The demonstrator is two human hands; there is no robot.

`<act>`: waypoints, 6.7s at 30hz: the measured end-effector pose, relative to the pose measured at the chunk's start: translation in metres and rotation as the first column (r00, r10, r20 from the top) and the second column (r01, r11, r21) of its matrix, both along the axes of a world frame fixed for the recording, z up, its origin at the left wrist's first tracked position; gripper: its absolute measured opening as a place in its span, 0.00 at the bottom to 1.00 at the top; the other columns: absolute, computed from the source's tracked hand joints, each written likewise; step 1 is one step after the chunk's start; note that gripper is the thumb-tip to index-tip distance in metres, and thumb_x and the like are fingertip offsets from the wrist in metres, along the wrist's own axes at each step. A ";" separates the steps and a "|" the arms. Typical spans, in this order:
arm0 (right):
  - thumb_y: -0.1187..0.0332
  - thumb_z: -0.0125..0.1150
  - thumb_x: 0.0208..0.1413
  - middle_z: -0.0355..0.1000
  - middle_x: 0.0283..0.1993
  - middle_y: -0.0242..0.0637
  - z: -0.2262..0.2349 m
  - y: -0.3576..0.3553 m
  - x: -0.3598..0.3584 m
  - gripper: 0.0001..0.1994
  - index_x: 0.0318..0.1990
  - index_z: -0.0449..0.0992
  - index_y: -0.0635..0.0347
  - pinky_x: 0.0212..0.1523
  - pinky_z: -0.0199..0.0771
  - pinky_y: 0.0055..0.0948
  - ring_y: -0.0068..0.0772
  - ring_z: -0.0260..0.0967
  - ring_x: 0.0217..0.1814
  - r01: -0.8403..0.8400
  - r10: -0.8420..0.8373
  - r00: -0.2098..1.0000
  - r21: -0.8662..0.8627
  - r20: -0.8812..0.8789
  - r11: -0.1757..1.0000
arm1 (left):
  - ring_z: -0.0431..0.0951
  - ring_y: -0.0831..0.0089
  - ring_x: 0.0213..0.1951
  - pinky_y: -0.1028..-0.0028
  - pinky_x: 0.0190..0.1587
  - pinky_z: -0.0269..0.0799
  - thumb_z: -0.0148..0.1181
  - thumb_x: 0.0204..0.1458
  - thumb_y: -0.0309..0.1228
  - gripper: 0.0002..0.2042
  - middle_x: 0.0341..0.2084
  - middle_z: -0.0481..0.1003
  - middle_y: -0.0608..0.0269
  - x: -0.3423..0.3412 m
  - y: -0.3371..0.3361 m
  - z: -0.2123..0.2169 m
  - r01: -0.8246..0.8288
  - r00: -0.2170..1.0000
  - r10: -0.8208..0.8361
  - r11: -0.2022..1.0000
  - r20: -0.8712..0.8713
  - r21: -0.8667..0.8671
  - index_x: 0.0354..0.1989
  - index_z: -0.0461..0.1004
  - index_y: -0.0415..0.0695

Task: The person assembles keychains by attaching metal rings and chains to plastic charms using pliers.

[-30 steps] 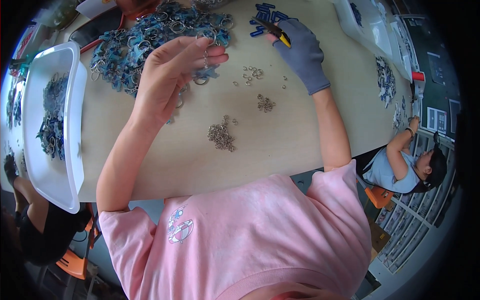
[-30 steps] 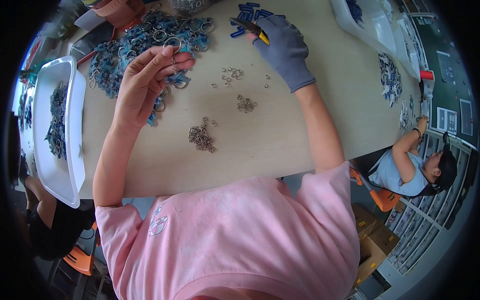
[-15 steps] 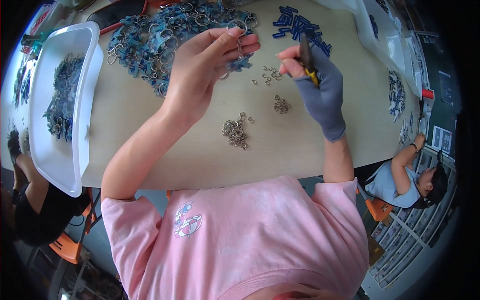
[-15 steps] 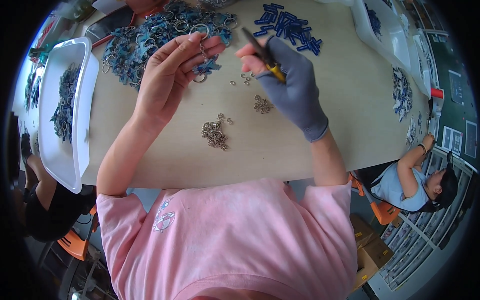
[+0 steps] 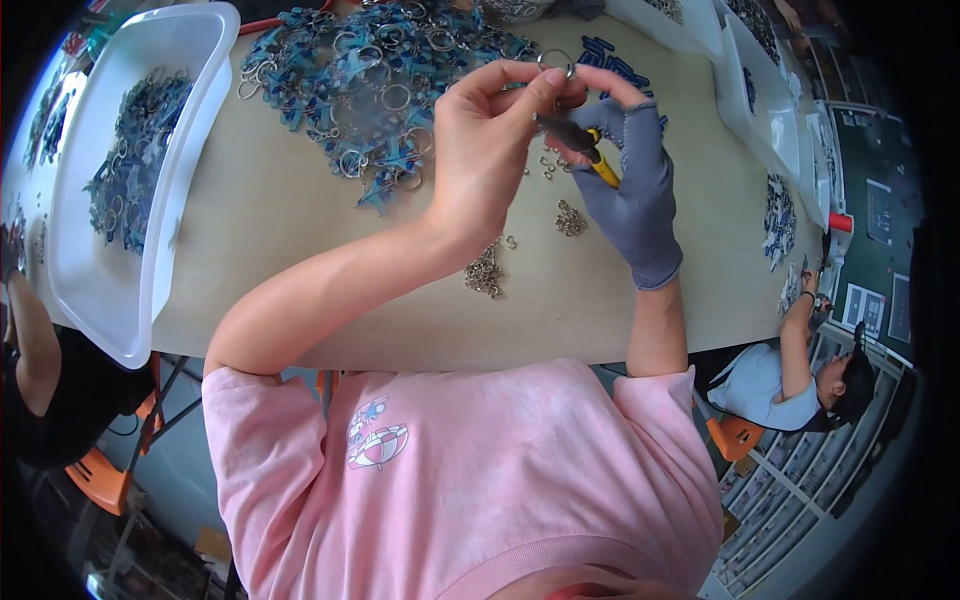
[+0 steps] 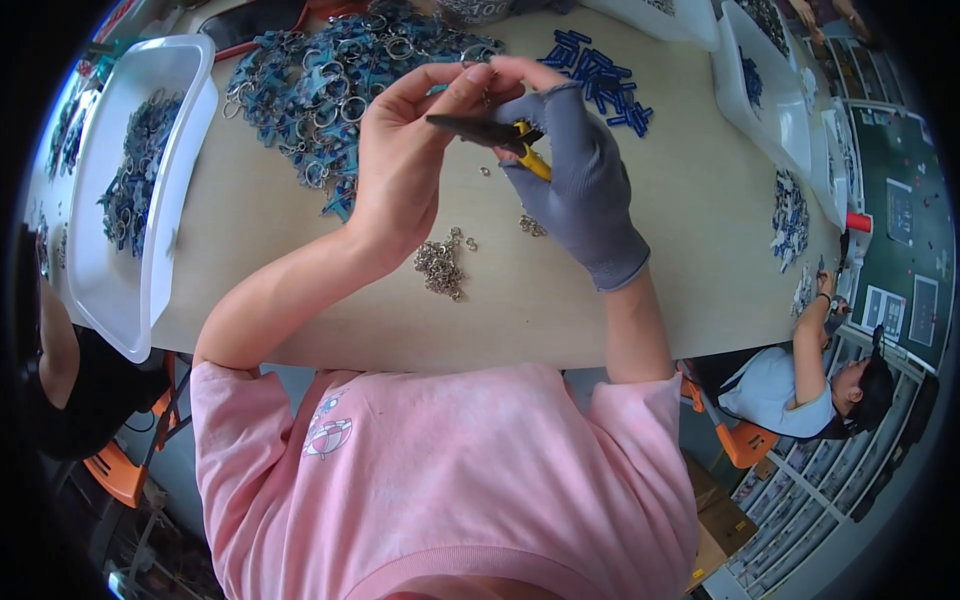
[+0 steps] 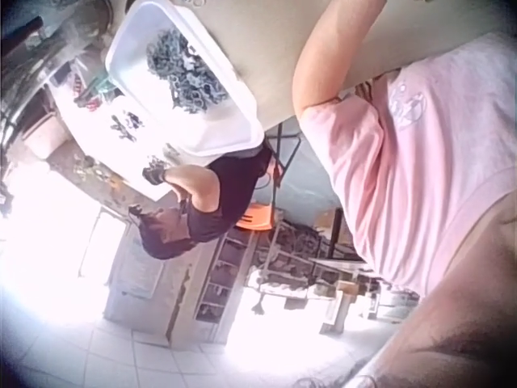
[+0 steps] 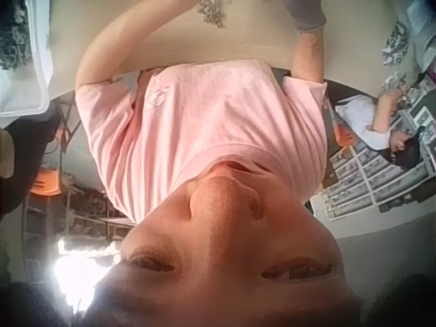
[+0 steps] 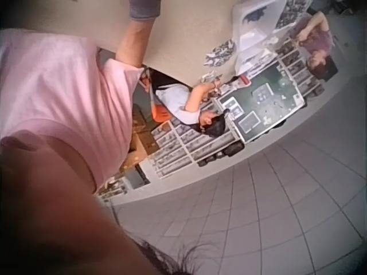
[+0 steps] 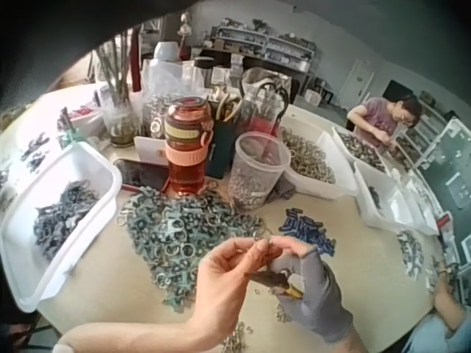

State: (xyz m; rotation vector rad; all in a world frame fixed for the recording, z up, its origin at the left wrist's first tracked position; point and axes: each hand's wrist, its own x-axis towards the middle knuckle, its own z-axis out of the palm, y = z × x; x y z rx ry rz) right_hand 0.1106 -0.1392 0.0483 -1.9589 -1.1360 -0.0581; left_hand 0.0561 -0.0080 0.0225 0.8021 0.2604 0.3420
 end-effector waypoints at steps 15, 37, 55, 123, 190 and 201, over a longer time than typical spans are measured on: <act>0.75 0.62 0.55 0.75 0.38 0.35 -0.008 0.000 -0.003 0.19 0.53 0.65 0.60 0.49 0.70 0.25 0.26 0.75 0.43 0.183 -0.170 0.974 0.072 -0.152 0.981 | 0.81 0.74 0.39 0.74 0.54 0.70 0.57 0.60 0.29 0.09 0.33 0.81 0.54 -0.004 -0.003 -0.002 -0.012 0.999 0.010 0.999 0.037 0.050 0.42 0.74 0.35; 0.77 0.64 0.44 0.75 0.39 0.34 0.014 -0.046 -0.005 0.14 0.40 0.73 0.54 0.39 0.71 0.35 0.36 0.71 0.37 0.027 0.038 0.838 -0.111 0.544 0.993 | 0.71 0.78 0.45 0.74 0.50 0.65 0.55 0.61 0.36 0.13 0.39 0.76 0.65 0.000 0.022 -0.012 0.395 0.835 -0.549 0.573 -0.021 0.718 0.42 0.73 0.37; 0.72 0.63 0.47 0.74 0.41 0.37 -0.020 -0.065 -0.014 0.16 0.43 0.67 0.52 0.32 0.75 0.30 0.32 0.69 0.37 -0.118 0.111 0.725 -0.036 0.680 0.992 | 0.65 0.79 0.37 0.76 0.42 0.60 0.48 0.56 0.31 0.06 0.36 0.73 0.65 -0.010 0.000 -0.018 0.789 0.614 -0.783 0.611 0.096 -0.061 0.32 0.67 0.42; 0.73 0.62 0.54 0.72 0.33 0.34 0.001 -0.046 0.001 0.05 0.37 0.75 0.60 0.37 0.69 0.26 0.28 0.69 0.34 0.287 -0.313 0.939 -0.173 -0.141 0.942 | 0.61 0.80 0.30 0.78 0.38 0.59 0.46 0.59 0.30 0.09 0.23 0.64 0.70 -0.011 0.004 -0.019 0.421 0.907 -0.410 0.866 -0.099 0.271 0.29 0.66 0.40; 0.67 0.63 0.46 0.66 0.32 0.35 0.027 -0.033 -0.037 0.14 0.42 0.73 0.57 0.36 0.68 0.36 0.38 0.66 0.35 0.349 -0.223 0.904 -0.327 0.364 0.878 | 0.63 0.70 0.29 0.73 0.33 0.59 0.50 0.54 0.19 0.01 0.26 0.63 0.60 -0.017 0.002 -0.002 -0.060 0.968 -0.139 0.676 0.208 0.734 0.32 0.66 0.36; 0.68 0.63 0.45 0.64 0.29 0.32 0.018 -0.033 -0.043 0.15 0.43 0.74 0.57 0.30 0.67 0.34 0.33 0.64 0.31 0.461 -0.249 0.791 -0.275 0.559 0.844 | 0.62 0.69 0.30 0.71 0.35 0.59 0.48 0.55 0.20 0.01 0.28 0.64 0.59 -0.017 0.003 -0.003 -0.106 0.946 -0.164 0.659 0.279 0.745 0.32 0.65 0.36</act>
